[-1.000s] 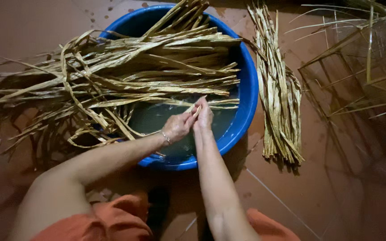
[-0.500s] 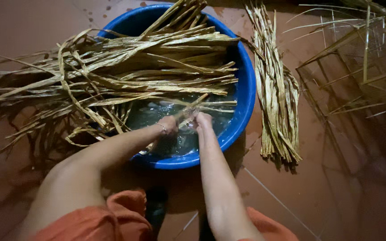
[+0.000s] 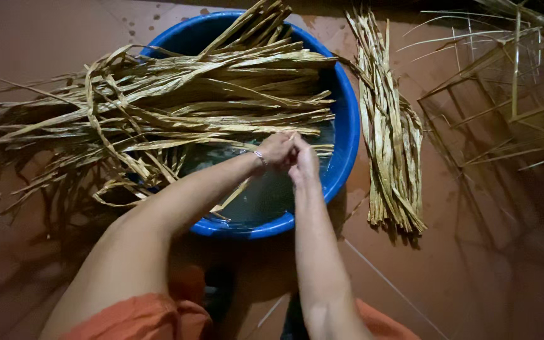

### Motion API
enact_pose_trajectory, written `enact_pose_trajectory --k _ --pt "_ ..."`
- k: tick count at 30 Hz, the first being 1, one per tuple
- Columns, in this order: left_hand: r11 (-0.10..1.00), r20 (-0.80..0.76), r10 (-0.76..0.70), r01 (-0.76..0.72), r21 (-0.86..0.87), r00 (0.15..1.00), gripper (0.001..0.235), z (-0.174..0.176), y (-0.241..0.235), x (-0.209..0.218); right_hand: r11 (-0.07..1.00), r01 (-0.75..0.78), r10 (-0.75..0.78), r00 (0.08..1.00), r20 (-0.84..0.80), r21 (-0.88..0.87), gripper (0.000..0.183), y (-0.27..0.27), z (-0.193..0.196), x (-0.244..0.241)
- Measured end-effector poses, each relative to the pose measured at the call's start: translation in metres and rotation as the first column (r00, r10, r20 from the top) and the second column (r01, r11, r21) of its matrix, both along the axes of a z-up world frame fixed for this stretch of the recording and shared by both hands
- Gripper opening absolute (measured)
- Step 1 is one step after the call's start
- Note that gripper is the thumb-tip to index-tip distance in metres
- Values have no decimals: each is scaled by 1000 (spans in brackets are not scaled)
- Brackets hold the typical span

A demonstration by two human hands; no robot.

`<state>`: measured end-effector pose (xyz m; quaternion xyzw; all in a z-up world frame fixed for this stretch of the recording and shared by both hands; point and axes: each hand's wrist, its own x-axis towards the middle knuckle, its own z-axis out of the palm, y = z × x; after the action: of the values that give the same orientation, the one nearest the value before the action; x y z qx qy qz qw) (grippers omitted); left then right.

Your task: The person sits on the floor and repeatedly dips bundles of dried plant stalks into a blue basin filled with water. They submerge the stalks, agitate them slightly, and then place them on the floor beside the basin. The process is repeated continuously with multiple bundles.

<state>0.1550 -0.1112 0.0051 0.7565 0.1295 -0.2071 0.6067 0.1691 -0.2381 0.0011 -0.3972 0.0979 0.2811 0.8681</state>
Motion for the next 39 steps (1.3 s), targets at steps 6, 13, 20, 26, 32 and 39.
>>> enact_pose_trajectory --k 6,13,20,26,32,39 --pt "841 178 -245 117 528 953 36 11 -29 14 991 137 -135 988 -70 15 32 -21 5 55" --pt "820 381 -144 -105 562 913 26 46 -64 -73 974 177 -147 969 -199 142 11 -53 -45 100" --pt "762 482 -205 -170 625 852 21 53 -27 -146 989 138 -129 979 -157 45 16 -37 -44 98" --pt "652 272 -259 -40 757 927 20 81 32 -195 949 310 -314 948 -56 -59 16 -58 27 137" --pt "528 227 -305 -34 849 925 17 84 84 -209 855 509 -508 861 38 -99 17 -105 82 162" --pt "181 -292 -368 376 909 883 15 63 105 -211 938 224 -217 974 57 -264 14 -48 34 84"
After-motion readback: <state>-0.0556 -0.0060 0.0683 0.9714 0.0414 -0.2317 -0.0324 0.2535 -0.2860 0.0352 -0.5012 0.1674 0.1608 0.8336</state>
